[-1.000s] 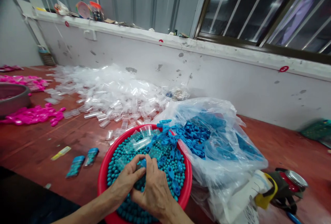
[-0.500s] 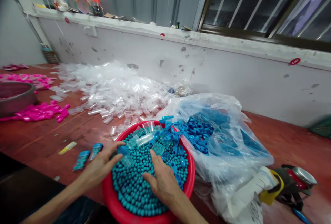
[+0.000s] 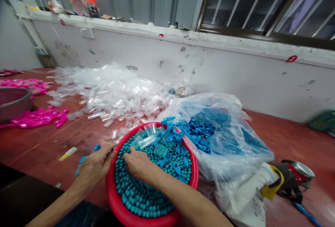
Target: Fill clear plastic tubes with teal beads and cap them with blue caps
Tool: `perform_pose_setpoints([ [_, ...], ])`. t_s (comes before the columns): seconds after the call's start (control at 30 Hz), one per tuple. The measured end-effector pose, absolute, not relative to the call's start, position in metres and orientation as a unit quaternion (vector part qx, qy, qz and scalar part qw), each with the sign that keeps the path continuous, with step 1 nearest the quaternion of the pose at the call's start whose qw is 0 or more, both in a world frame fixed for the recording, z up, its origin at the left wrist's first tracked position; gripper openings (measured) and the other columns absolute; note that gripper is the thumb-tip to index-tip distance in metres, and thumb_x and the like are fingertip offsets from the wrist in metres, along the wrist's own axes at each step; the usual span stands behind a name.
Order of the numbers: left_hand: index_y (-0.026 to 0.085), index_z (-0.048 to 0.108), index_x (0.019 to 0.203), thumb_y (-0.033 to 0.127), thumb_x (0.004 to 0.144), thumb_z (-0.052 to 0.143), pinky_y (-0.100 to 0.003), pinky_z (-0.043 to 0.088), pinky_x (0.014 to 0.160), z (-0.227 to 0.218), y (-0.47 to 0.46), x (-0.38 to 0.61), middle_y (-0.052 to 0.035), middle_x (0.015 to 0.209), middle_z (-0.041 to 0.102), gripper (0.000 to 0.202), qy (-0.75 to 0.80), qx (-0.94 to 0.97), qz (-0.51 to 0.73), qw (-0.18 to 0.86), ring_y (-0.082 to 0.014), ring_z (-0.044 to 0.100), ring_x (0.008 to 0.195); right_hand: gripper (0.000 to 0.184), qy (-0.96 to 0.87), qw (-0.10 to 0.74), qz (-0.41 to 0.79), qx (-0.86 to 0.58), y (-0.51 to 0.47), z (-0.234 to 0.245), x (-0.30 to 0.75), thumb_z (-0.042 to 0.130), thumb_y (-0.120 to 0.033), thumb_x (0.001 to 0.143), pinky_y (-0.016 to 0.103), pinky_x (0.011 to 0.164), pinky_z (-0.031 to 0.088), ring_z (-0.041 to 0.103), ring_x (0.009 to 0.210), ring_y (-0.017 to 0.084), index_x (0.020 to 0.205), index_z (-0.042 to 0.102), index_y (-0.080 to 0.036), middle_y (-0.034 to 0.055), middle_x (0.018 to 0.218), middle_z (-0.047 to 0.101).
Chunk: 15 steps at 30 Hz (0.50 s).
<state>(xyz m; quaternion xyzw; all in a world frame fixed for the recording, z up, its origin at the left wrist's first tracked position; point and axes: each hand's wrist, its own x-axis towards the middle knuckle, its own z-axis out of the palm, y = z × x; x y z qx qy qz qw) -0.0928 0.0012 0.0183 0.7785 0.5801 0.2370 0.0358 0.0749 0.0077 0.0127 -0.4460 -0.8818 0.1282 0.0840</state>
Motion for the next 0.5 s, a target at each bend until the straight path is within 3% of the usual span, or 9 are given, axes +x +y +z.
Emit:
perform_pose_setpoints([
  [0.17,0.016,0.045,0.12,0.026,0.083,0.037,-0.033,0.045,0.078,0.004,-0.008,-0.056,-0.0108,0.108,0.059,0.04,0.552,0.809,0.174,0.101,-0.0221,0.058,0.092,0.005,-0.81,0.187,0.202,-0.517,0.005,-0.002,0.1,0.057,-0.021,0.078,0.025,0.068,0.043,0.052,0.075,0.015,0.079,0.057,-0.016,0.0023,0.081,0.053],
  [0.23,0.017,0.048,0.117,0.024,0.081,0.038,-0.034,0.045,0.078,0.0,-0.011,-0.038,-0.0108,0.105,0.06,0.038,0.539,0.826,0.107,0.127,-0.023,0.058,0.091,0.008,-0.782,0.217,0.222,-0.541,-0.008,-0.004,0.113,0.054,-0.018,0.08,0.024,0.071,0.041,0.052,0.077,0.014,0.072,0.057,-0.016,0.0008,0.076,0.053],
  [0.37,0.02,0.055,0.101,0.018,0.082,0.033,-0.032,0.044,0.076,-0.005,-0.012,-0.014,-0.0077,0.09,0.063,0.029,0.462,0.867,0.03,0.183,-0.021,0.059,0.087,0.01,-0.78,0.188,0.194,-0.565,-0.039,0.005,0.142,0.05,-0.016,0.082,0.023,0.072,0.041,0.055,0.081,0.014,0.087,0.058,-0.018,0.0032,0.089,0.057],
  [0.5,0.015,0.056,0.091,0.013,0.079,0.032,-0.039,0.044,0.07,-0.008,-0.005,-0.004,-0.0124,0.081,0.063,0.026,0.435,0.88,0.0,0.192,-0.0258,0.059,0.08,0.018,-0.733,0.098,0.105,-0.665,-0.042,0.022,0.174,0.043,-0.024,0.086,0.026,0.073,0.041,0.058,0.087,0.018,0.095,0.059,-0.02,0.0058,0.093,0.062],
])
